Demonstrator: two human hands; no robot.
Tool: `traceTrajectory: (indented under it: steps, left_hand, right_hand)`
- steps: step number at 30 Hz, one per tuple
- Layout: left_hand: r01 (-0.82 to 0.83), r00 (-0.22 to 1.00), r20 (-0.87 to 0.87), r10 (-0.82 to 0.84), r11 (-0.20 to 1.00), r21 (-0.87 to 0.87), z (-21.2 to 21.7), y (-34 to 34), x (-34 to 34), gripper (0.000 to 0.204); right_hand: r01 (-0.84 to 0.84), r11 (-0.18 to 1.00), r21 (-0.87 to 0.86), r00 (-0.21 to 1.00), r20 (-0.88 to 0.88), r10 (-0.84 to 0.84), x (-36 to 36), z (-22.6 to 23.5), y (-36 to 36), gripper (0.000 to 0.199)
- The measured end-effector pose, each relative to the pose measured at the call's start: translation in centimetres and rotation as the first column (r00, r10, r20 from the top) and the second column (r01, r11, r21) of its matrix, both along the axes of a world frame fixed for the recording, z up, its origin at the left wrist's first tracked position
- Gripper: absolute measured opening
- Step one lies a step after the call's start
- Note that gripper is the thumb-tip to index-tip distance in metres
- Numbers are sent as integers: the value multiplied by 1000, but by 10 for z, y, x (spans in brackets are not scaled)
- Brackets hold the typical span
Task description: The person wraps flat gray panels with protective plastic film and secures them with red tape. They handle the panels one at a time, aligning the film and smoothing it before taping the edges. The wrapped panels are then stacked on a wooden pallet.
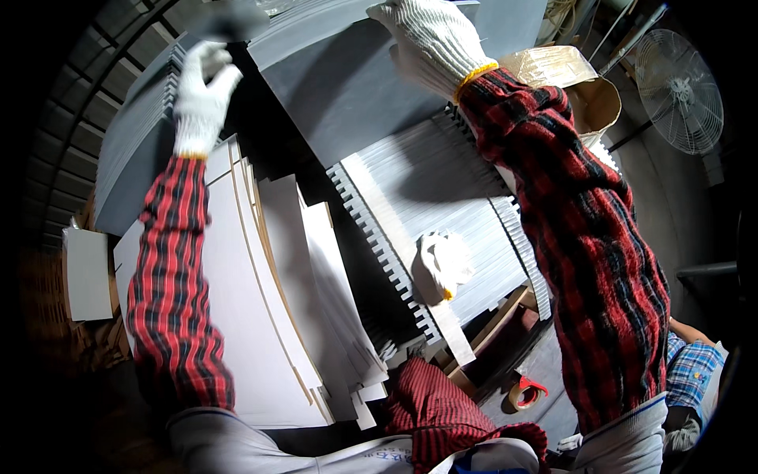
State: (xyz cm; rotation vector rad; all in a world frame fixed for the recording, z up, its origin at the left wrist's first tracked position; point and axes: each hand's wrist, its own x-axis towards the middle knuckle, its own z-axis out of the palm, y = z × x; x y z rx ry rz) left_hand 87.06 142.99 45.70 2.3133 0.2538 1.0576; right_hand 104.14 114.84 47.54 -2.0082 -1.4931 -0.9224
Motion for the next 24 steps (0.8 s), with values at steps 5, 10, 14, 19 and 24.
traceTrajectory:
  steps: [5, 10, 14, 19, 24]
  left_hand:
    - [111, 818, -575, -24, 987, 116, -21, -63, -45, 57]
    - [10, 777, -626, -64, 996, -89, -37, -81, -33, 61]
    - [43, 788, -612, -66, 998, -53, -58, -90, -28, 60]
    - [137, 846, -525, -95, 990, 42, -40, -124, -57, 48]
    - [183, 787, -615, -45, 969, 164, 62, -183, -116, 35]
  right_hand:
    - [67, 996, -58, 942, 333, -44, -2, -2, 5, 16]
    - [48, 929, -367, 997, -35, -65, -32, 9, -16, 21]
    - [247, 722, -646, 929, -53, -366, -42, 16, -37, 32]
    - [215, 743, -633, 969, 47, -241, -65, 11, -71, 26]
    - [63, 837, -544, 934, -263, -241, -105, 30, -132, 43]
